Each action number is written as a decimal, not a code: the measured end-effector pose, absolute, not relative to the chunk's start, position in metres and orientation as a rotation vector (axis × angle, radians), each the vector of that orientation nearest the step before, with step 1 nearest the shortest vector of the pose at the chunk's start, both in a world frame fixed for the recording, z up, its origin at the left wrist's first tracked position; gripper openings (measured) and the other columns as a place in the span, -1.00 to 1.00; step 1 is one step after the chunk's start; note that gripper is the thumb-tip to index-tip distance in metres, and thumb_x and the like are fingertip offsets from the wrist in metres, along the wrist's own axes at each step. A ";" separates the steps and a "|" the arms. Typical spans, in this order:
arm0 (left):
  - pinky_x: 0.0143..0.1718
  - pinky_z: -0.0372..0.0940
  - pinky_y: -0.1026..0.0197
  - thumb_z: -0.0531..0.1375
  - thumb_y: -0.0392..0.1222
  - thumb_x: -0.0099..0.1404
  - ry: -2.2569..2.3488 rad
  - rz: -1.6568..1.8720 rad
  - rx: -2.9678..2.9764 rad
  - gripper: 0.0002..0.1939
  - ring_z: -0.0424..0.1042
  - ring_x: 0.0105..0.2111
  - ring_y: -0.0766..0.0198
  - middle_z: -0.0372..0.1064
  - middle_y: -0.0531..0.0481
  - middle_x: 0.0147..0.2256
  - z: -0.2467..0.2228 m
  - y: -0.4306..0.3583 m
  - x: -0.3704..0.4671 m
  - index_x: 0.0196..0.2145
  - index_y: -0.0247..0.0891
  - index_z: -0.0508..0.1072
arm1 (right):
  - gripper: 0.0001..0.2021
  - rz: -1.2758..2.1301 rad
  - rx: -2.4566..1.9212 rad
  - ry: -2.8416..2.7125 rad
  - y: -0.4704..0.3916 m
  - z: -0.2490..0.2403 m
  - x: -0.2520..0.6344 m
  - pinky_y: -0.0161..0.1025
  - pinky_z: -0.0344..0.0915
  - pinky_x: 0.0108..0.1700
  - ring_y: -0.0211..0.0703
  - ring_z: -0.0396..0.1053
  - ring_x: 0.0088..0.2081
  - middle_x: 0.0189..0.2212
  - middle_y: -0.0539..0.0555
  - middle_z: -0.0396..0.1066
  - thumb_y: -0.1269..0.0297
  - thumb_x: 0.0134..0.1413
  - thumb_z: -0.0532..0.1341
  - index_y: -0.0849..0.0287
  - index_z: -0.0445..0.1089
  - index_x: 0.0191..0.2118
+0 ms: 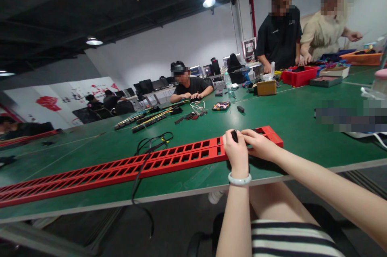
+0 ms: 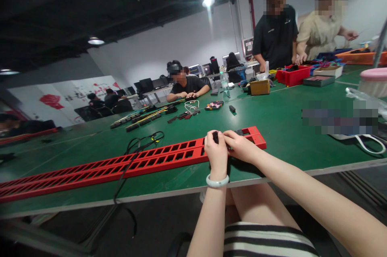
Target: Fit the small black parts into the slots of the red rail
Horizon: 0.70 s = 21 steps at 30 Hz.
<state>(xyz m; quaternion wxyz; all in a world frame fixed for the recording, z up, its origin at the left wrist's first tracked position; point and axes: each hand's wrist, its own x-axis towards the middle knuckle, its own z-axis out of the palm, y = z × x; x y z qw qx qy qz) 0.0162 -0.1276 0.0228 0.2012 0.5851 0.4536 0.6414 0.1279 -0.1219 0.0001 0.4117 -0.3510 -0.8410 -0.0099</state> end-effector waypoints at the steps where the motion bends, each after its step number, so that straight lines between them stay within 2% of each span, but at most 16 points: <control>1: -0.18 0.08 0.25 0.10 -0.16 0.14 1.275 1.796 1.646 -0.91 0.23 -0.27 0.19 0.23 -0.09 -0.35 0.024 -0.128 0.017 -0.38 -0.20 0.32 | -0.58 -0.031 -0.892 -2.106 -0.122 0.000 0.127 -0.11 0.26 -0.04 -0.04 0.21 -0.03 -0.11 0.22 0.19 0.47 -0.10 0.08 0.20 0.16 -0.02; 5: -0.16 0.08 0.24 0.05 -0.15 0.17 1.347 1.813 1.713 -0.88 0.22 -0.23 0.18 0.21 -0.11 -0.30 0.025 -0.131 0.019 -0.34 -0.20 0.31 | -0.58 -0.048 -0.917 -2.061 -0.123 -0.002 0.124 -0.12 0.26 -0.05 -0.06 0.23 -0.06 -0.14 0.21 0.21 0.50 -0.12 0.07 0.22 0.16 -0.04; 11: -0.23 0.10 0.25 0.06 -0.13 0.17 1.444 1.811 1.747 -0.85 0.24 -0.30 0.21 0.20 -0.11 -0.31 0.023 -0.129 0.017 -0.32 -0.21 0.32 | -0.60 -0.041 -0.919 -2.073 -0.125 0.002 0.124 -0.16 0.26 -0.06 -0.08 0.24 -0.09 -0.16 0.20 0.22 0.46 -0.11 0.10 0.23 0.19 -0.05; 18: -0.27 0.13 0.24 -0.01 -0.11 0.21 1.696 1.716 1.907 -0.78 0.24 -0.32 0.22 0.22 -0.13 -0.30 0.021 -0.123 0.011 -0.28 -0.28 0.31 | -0.63 0.136 -0.884 -2.060 -0.123 0.007 0.141 -0.23 0.33 -0.19 -0.19 0.31 -0.23 -0.19 0.13 0.26 0.37 -0.13 0.15 0.15 0.29 -0.10; 21: -0.29 0.14 0.24 -0.03 -0.11 0.22 1.762 1.695 1.969 -0.77 0.25 -0.33 0.23 0.23 -0.13 -0.31 0.019 -0.122 0.009 -0.27 -0.28 0.31 | -0.69 0.237 -0.966 -1.993 -0.121 0.008 0.154 -0.27 0.34 -0.29 -0.28 0.33 -0.37 -0.20 0.11 0.26 0.37 -0.14 0.14 0.16 0.33 -0.16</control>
